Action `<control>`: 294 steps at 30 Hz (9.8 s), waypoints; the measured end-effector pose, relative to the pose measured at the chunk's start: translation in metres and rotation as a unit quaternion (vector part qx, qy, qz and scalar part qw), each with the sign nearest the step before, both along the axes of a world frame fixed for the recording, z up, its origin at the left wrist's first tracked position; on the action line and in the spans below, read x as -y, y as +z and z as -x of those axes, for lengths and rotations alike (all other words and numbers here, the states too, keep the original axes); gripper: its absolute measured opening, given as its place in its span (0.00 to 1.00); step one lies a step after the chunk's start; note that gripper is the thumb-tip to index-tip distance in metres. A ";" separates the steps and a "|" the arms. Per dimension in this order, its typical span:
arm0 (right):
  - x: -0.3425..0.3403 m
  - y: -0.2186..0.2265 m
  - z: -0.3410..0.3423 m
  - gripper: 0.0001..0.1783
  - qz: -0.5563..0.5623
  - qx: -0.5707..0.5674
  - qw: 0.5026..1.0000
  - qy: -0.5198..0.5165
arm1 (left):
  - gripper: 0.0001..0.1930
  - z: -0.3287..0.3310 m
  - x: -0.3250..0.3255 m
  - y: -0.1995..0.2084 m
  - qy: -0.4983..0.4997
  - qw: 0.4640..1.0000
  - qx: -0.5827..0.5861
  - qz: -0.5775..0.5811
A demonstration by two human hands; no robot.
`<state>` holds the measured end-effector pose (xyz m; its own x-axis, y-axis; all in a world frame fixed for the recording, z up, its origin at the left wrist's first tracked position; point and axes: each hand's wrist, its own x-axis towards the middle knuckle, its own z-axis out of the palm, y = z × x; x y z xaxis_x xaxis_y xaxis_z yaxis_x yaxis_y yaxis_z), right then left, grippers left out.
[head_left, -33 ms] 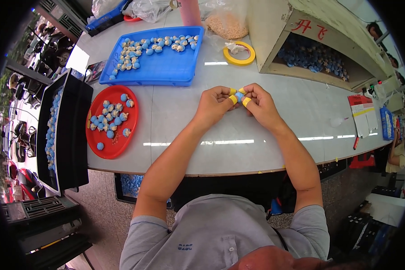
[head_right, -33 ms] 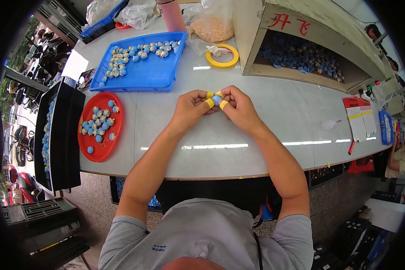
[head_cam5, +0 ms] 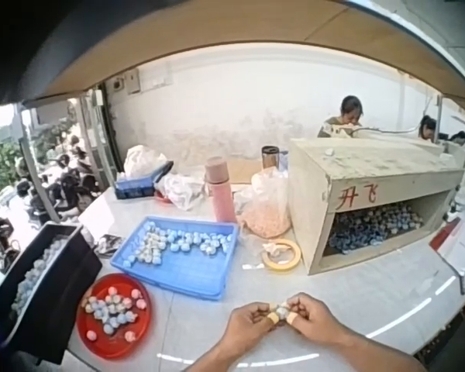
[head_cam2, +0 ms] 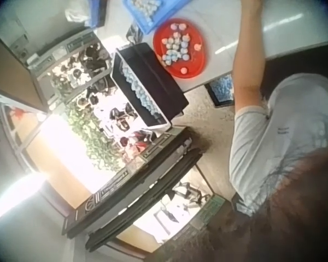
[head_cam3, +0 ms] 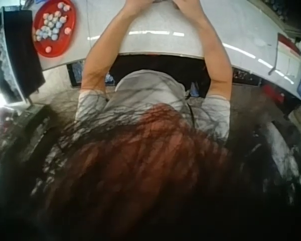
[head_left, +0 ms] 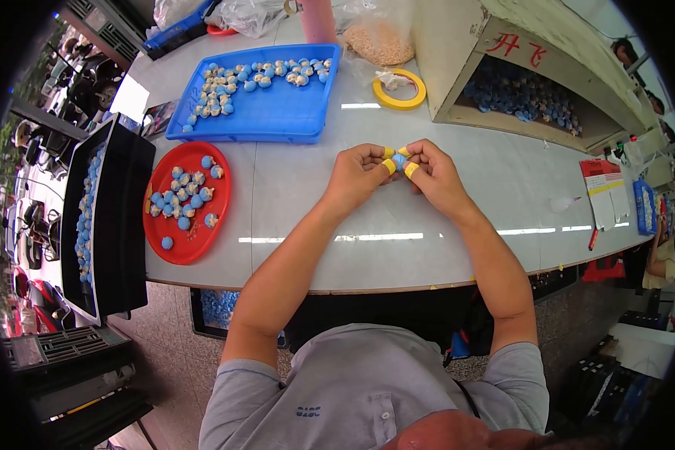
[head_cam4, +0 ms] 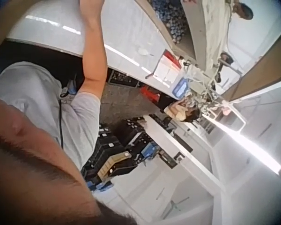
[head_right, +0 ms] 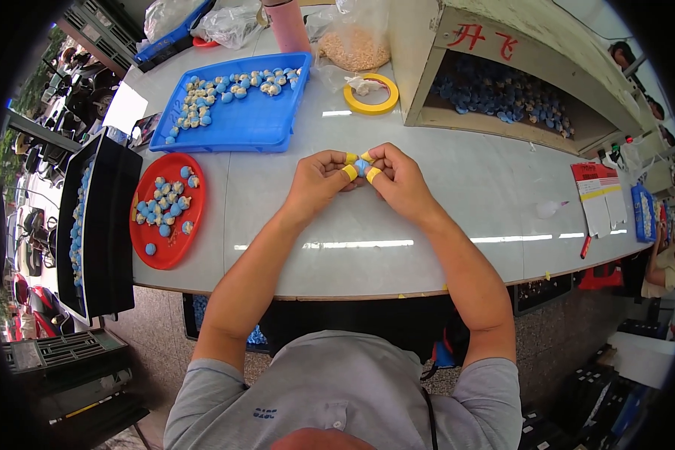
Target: The person assembles small figurine components by hand, takes pieces from a storage enclosure, applies liquid glue to the parts with a squeeze bottle, and attaches them together.
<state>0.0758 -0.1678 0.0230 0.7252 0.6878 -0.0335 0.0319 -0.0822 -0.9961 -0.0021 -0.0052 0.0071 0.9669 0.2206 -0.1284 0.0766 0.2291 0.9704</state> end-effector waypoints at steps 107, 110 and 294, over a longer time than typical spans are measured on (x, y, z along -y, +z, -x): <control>0.002 0.004 0.003 0.08 -0.031 -0.016 0.999 -0.010 | 0.12 0.002 0.000 0.005 -0.009 0.999 0.013 0.029; 0.002 0.008 0.007 0.08 -0.058 -0.017 0.998 -0.010 | 0.13 0.005 0.000 0.008 -0.025 0.998 0.028 0.055; -0.003 -0.019 0.011 0.14 -0.134 0.315 0.934 -0.103 | 0.22 0.027 -0.011 0.042 0.014 0.996 0.013 0.084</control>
<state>0.0647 -0.1646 0.0037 0.6605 0.4543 0.5978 0.6300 0.0979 -0.7704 -0.0295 0.0056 0.0487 0.9641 0.2249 -0.1411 0.0438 0.3897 0.9199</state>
